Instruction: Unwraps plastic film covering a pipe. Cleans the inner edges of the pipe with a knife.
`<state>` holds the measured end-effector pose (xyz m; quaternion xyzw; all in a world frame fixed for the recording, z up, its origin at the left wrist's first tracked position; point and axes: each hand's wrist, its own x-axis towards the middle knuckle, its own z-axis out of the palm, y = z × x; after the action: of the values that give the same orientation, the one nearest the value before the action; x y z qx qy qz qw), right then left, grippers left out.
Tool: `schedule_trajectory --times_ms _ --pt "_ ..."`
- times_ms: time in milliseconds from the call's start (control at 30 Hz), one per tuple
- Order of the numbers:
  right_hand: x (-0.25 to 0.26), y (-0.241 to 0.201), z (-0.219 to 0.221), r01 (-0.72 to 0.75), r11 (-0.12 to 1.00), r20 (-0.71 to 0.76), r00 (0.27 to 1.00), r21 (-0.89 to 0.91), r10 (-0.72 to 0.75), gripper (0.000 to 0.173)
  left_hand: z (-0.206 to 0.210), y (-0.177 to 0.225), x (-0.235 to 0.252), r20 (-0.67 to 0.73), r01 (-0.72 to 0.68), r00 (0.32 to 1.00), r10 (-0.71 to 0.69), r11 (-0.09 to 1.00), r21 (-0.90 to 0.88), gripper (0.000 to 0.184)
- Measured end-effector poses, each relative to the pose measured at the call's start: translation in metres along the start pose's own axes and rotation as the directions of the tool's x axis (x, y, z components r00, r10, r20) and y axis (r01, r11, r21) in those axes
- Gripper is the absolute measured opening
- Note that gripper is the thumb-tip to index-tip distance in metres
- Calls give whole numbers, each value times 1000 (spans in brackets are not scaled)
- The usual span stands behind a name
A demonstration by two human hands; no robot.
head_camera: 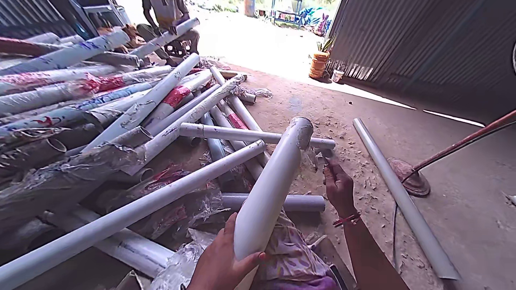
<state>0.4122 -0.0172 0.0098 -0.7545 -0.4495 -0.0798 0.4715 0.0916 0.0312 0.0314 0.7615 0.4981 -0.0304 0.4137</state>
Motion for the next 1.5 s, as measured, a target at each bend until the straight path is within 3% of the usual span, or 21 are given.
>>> schedule_trajectory --times_ms 67,133,333,900,933,1000,1067,1133,1200,1300,1400,1500 --pt "-9 -21 -6 178 974 77 983 -137 -169 37 1 -2 1 -12 -20 1000 20 1000 -11 122" --pt "-14 -36 -9 217 953 157 970 -211 -186 36 1 -2 1 -12 -26 1000 25 999 -24 121" --pt "-18 -50 -1 110 915 205 978 -389 -31 33 3 1 -1 -3 -15 1000 15 999 -29 121" --pt "-1 -66 30 -33 864 227 959 -503 169 39 2 10 -4 -2 3 1000 -3 998 66 123" --pt "9 -67 30 -77 839 249 936 -539 247 41 3 11 -5 -5 -6 1000 6 997 78 123" --pt "44 -55 26 -223 752 315 808 -621 499 43 7 11 -9 -23 -32 999 35 995 97 123" --pt "70 -17 24 -353 759 331 741 -547 584 40 9 12 -13 -19 -57 998 59 994 98 123" --pt "76 8 23 -438 811 281 782 -388 557 38 8 10 -12 -17 -77 997 78 994 76 121" --pt "65 14 20 -430 864 138 869 -262 474 38 6 8 -10 -8 -58 998 58 997 49 120" --pt "33 2 10 -222 969 3 975 -111 224 36 3 6 -5 -16 -11 1000 11 999 35 120" --pt "5 -15 0 107 989 71 992 -102 -100 33 2 3 -4 -59 -36 998 37 999 8 120" --pt "-9 -35 -8 180 964 188 972 -196 -144 30 4 3 -5 -61 -55 997 55 998 8 120"
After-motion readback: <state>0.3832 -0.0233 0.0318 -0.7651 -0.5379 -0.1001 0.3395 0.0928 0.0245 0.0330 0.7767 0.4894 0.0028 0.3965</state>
